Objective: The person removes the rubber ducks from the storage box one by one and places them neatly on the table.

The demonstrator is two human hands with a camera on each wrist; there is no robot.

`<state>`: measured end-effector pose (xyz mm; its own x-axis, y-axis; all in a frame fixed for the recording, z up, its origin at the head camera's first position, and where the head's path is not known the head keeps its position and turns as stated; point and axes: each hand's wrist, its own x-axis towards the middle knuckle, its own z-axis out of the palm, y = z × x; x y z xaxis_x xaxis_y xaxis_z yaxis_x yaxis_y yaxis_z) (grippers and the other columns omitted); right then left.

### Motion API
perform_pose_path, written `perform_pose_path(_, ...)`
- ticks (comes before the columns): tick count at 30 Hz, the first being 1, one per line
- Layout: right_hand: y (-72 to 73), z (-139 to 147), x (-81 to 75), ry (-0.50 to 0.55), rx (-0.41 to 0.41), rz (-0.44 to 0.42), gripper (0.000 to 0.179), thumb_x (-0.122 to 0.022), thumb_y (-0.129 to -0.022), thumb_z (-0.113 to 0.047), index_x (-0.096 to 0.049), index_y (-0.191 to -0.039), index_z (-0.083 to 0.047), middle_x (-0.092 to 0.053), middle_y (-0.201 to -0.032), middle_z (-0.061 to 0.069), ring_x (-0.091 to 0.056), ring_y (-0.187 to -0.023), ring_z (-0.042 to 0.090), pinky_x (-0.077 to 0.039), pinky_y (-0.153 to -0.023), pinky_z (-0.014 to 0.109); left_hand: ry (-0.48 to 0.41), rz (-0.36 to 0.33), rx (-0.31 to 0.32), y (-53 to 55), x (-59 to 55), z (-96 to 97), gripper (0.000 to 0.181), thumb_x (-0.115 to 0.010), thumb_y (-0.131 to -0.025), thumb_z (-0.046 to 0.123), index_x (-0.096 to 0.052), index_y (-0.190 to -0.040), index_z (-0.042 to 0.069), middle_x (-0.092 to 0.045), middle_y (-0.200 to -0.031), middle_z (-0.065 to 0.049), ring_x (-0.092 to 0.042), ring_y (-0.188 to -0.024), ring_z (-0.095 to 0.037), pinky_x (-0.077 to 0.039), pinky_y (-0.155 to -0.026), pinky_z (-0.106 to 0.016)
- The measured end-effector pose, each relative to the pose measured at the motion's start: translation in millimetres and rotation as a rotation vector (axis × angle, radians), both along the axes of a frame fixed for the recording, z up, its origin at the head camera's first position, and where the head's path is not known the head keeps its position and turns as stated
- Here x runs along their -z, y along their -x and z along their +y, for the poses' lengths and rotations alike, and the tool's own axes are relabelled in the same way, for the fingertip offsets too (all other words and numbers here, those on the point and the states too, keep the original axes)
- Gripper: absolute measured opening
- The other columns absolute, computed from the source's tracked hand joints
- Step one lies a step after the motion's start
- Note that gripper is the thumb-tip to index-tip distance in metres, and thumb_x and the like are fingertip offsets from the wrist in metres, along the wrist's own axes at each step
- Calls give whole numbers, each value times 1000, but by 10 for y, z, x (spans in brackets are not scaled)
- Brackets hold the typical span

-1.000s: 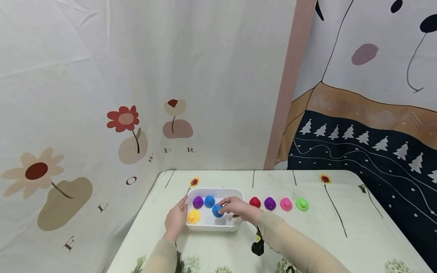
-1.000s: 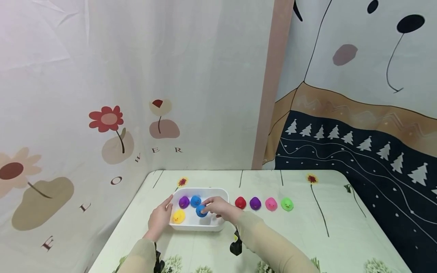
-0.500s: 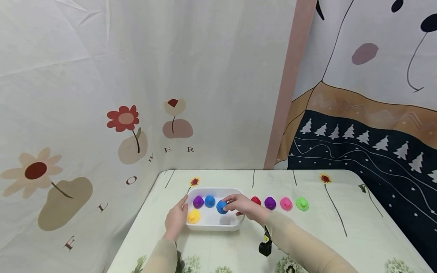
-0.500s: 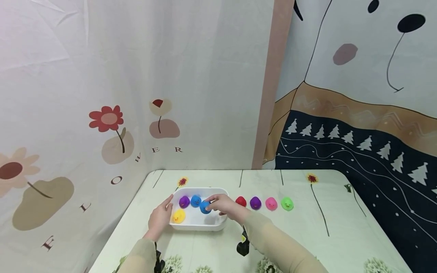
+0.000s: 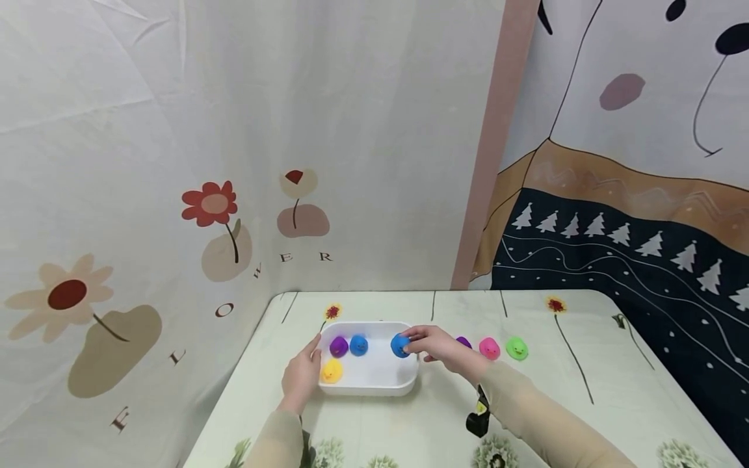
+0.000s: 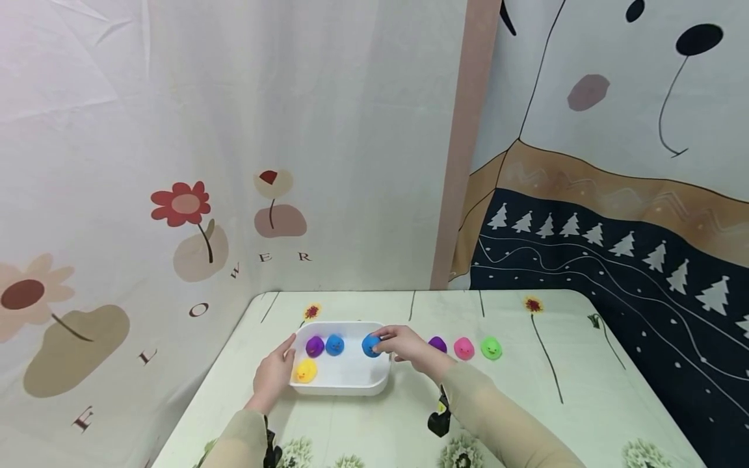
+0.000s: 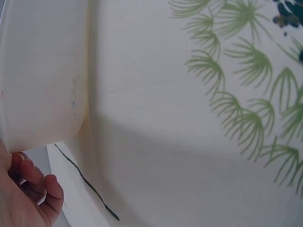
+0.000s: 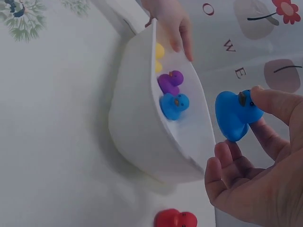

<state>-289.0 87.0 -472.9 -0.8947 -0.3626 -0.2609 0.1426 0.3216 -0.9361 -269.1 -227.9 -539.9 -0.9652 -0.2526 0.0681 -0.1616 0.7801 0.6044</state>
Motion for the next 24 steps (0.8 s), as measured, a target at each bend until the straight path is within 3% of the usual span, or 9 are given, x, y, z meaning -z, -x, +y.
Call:
perform_pose_path(6,0,206,26,-8,31,-6,36,-72,-87,-19,-64,-120,-7,-63,-111,7,-55,-98,32,-48,-76,38,-3,2,2,1,15,-7,44,-51,-100,25,-49,-144,21,-59,-71,-8,-36,-48,-19,-32,-46,-32)
perform_pose_path(11,-30,344,61,-9,39,-10,36,-71,-87,-18,-63,-120,-5,-64,-109,8,-57,-98,33,-47,-84,47,-9,-2,1,-1,16,-10,44,-50,-100,25,-49,-144,21,-64,-80,-10,-37,-48,-19,-33,-46,-32)
perform_pose_path(15,-62,438,95,-37,51,-10,36,-72,-87,-18,-63,-119,-5,-63,-110,7,-57,-97,27,-45,-85,49,-11,-8,-3,-3,17,-4,44,-50,-101,26,-48,-144,21,-68,-96,-15,-37,-49,-19,-33,-47,-32)
perform_pose_path(18,-81,500,134,-61,61,-12,36,-73,-86,-18,-64,-119,-6,-63,-112,6,-56,-99,24,-46,-83,46,-10,-13,-3,0,18,-1,44,-50,-101,26,-48,-144,22,-67,-94,-15,-38,-49,-19,-33,-47,-32)
perform_pose_path(22,-99,558,205,-75,71,-16,36,-73,-86,-17,-65,-118,-6,-63,-112,6,-56,-100,24,-47,-82,46,2,-22,-2,2,9,-2,44,-50,-101,27,-47,-145,23,-57,-69,-10,-37,-49,-19,-32,-46,-32)
perform_pose_path(24,-108,579,245,-84,82,-14,35,-74,-85,-17,-65,-117,-6,-63,-111,6,-56,-99,24,-47,-82,46,9,-17,-2,0,3,-5,44,-50,-101,27,-47,-145,23,-53,-65,-7,-37,-48,-19,-32,-46,-32)
